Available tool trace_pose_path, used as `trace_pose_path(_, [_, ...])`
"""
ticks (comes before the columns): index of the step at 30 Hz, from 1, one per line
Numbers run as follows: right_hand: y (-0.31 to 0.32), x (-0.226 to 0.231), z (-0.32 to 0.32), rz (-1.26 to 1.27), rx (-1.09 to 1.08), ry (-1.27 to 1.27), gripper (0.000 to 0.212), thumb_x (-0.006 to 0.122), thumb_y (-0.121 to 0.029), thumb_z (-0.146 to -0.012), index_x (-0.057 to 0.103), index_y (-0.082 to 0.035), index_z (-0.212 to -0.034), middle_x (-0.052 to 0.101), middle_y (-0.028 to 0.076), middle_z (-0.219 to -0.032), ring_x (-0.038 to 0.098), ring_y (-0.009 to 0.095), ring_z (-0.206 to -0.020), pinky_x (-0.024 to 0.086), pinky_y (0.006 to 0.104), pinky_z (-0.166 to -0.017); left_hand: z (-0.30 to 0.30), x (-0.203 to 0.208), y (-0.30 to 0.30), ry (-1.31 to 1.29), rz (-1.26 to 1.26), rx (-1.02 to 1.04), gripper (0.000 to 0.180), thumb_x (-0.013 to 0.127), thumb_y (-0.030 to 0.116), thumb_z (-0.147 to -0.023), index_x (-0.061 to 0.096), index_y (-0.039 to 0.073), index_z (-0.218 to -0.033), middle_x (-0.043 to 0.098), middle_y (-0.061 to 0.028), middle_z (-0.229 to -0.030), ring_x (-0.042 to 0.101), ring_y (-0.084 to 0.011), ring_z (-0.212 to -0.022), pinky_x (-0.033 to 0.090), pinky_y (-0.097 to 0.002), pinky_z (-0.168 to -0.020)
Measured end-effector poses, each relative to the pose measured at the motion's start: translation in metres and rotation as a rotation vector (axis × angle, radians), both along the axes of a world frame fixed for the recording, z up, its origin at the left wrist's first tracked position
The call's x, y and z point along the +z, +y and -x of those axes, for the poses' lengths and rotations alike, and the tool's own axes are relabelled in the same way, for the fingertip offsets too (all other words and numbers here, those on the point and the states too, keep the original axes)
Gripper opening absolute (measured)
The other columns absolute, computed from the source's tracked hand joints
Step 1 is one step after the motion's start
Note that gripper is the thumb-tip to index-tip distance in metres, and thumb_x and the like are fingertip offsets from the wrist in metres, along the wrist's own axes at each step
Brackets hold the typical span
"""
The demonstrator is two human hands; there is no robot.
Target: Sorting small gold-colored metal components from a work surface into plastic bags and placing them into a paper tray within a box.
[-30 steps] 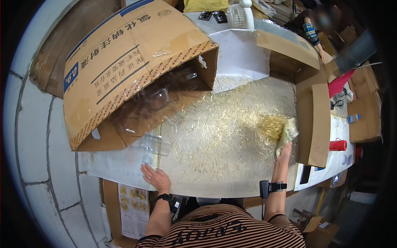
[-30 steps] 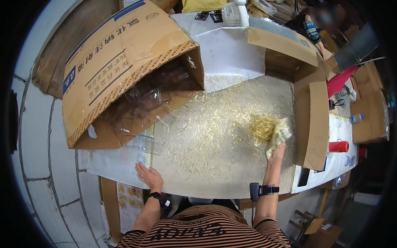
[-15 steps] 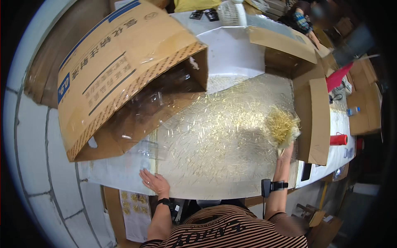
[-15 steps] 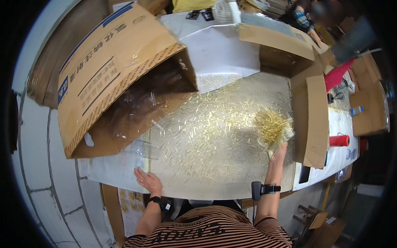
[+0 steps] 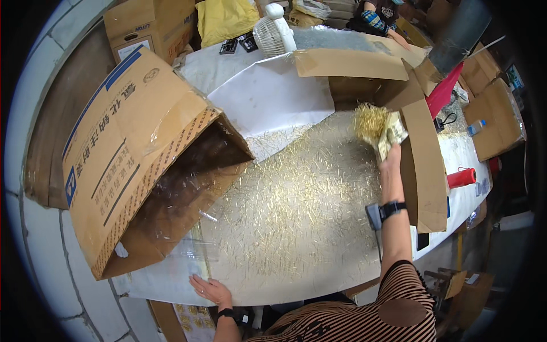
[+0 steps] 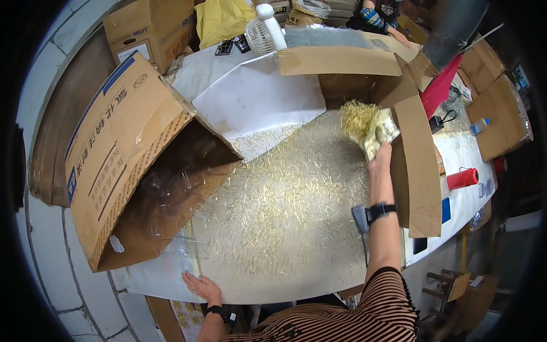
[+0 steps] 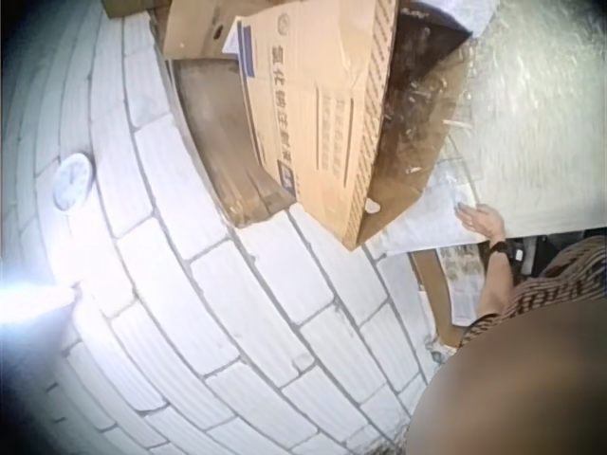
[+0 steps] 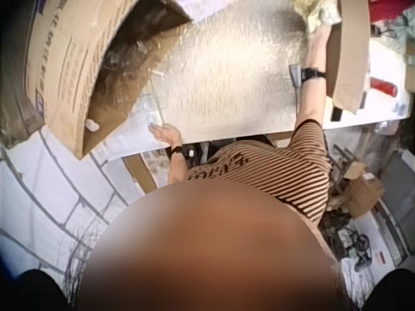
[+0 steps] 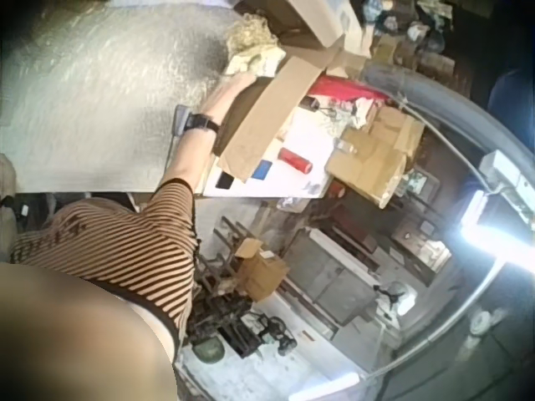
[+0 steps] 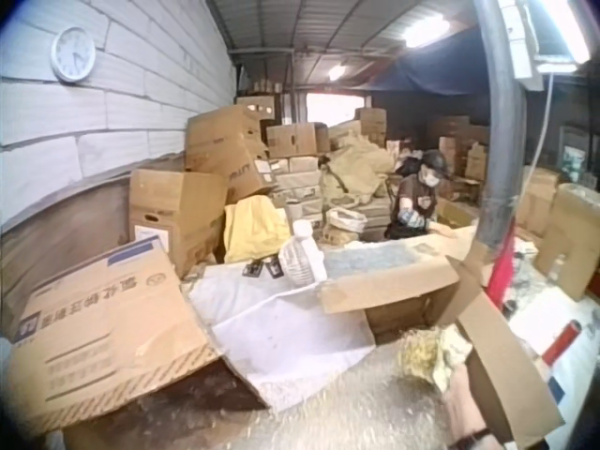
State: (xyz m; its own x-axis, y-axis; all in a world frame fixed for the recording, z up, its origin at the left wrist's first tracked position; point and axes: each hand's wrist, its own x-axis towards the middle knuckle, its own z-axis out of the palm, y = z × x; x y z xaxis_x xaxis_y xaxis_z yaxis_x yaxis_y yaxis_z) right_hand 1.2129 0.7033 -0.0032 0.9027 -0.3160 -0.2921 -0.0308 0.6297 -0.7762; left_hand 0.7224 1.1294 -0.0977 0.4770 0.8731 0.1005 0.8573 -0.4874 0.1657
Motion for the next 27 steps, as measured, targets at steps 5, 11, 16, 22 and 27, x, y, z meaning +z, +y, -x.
trace_pose_path(5, [-0.024, -0.011, -0.073, 0.017, 0.075, -0.051, 0.023, 0.055, -0.027, -0.089, 0.058, -0.013, -0.107, 0.066, 0.004, -0.091, 0.063, 0.017, -0.075, 0.047, 0.0316, -0.057, -0.002, -0.009, 0.001, -0.039, -0.040, -0.068, 0.057, 0.046, 0.010, -0.086, 0.030, -0.004, -0.139, 0.028, -0.0237, -0.145, 0.026, -0.0372, -0.135, 0.023, -0.0478, -0.108])
trace_pose_path(11, [0.011, -0.064, -0.036, -0.194, 0.080, -0.032, 0.027, 0.053, -0.023, -0.090, 0.055, 0.001, -0.102, 0.063, 0.021, -0.098, 0.061, 0.024, -0.075, 0.051, 0.0317, -0.066, 0.017, -0.020, 0.016, 0.014, -0.112, -0.062, 0.052, 0.040, 0.013, -0.090, 0.030, -0.003, -0.139, 0.031, -0.0237, -0.144, 0.032, -0.0385, -0.131, 0.027, -0.0474, -0.105])
trace_pose_path(16, [0.034, -0.041, 0.130, 0.826, 0.263, 0.039, 0.020, 0.054, -0.003, -0.082, 0.063, 0.000, -0.100, 0.068, 0.014, -0.092, 0.065, 0.022, -0.087, 0.051, 0.0283, -0.075, 0.005, -0.029, 0.010, 0.076, -0.084, 0.002, 0.052, 0.037, 0.019, -0.093, 0.029, 0.000, -0.141, 0.030, -0.0205, -0.145, 0.031, -0.0354, -0.133, 0.028, -0.0486, -0.103])
trace_pose_path(22, [-0.048, -0.057, 0.278, 1.579, -0.031, 0.041, 0.046, 0.049, 0.008, -0.069, 0.058, -0.003, -0.113, 0.059, 0.018, -0.117, 0.055, 0.033, -0.111, 0.044, 0.0378, -0.095, 0.020, -0.040, 0.021, 0.147, -0.192, -0.017, 0.052, 0.037, 0.021, -0.093, 0.028, 0.000, -0.140, 0.028, -0.0191, -0.147, 0.028, -0.0331, -0.136, 0.028, -0.0506, -0.103])
trace_pose_path(27, [-0.138, -0.088, 0.352, 1.693, -0.312, 0.411, 0.043, 0.048, -0.008, -0.087, 0.046, 0.001, -0.129, 0.048, 0.022, -0.132, 0.044, 0.035, -0.124, 0.032, 0.0375, -0.106, 0.019, -0.022, 0.031, 0.243, -0.097, -0.145, 0.057, 0.042, 0.023, -0.090, 0.029, -0.003, -0.139, 0.026, -0.0188, -0.147, 0.028, -0.0355, -0.135, 0.028, -0.0507, -0.103])
